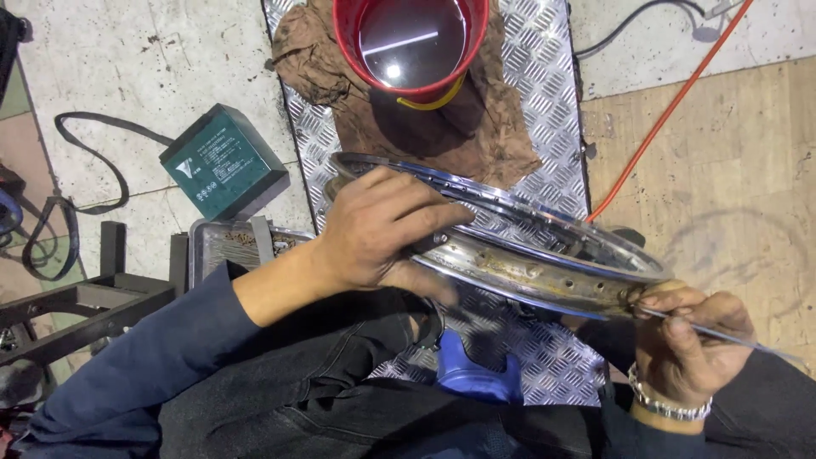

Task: Using a metal pick to scrape and clean the inner surface and spoke holes of a motorcycle rim.

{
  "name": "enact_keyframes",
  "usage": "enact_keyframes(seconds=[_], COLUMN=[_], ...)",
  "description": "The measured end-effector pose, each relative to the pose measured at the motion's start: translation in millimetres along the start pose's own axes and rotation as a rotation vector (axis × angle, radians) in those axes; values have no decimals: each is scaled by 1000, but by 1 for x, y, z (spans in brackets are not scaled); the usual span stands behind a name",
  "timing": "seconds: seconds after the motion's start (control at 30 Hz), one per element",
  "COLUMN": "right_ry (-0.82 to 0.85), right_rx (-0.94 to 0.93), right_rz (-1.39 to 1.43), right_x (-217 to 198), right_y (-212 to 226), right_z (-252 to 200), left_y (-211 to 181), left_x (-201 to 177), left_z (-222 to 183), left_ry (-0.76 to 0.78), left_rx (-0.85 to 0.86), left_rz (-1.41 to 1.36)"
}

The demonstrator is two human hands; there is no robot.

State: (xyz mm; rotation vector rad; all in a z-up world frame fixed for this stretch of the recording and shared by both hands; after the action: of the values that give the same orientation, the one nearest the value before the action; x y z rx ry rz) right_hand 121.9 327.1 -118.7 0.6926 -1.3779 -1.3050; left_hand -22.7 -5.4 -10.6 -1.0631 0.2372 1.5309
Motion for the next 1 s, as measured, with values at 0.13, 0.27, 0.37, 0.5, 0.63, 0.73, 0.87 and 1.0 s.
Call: enact_keyframes(seconds=[0.13,0.27,0.37,0.5,0.63,0.73,0.87,1.0], right_ry=[-106,151,219,275,225,234,220,246], right_rx=[-35,-118,-72,-23,-253,-299,-277,-319], right_rz=[-444,-738,-863,-997,-964,-956,-972,-994], right_x=[73,169,193,202,193,192,189,193], right_y=[61,105,115,118,114,117,117,117], right_z=[-4,16,20,18,15,20,19,20], left_y=[-3,-16,-21,-29,-32,-34,-35,-35], left_x=[2,2,1,8,14,18,18,18], left_z=[8,13,19,21,32,37,41,40], left_ry=[51,1,-23,-57,-82,-92,-106,-117], left_rx=[-136,-88,-63,-72,-118,-140,-162,-161], left_rz=[-59,-18,10,127,135,157,162,183])
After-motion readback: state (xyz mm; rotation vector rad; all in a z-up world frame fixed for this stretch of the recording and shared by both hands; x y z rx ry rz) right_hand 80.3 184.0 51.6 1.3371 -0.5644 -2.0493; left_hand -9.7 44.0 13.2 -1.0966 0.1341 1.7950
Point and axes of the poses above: each hand's wrist, its own z-axis towards the middle knuckle, its own x-axis out of the palm, y = z × x, the point moved 7 cm from there along z, towards the middle knuckle
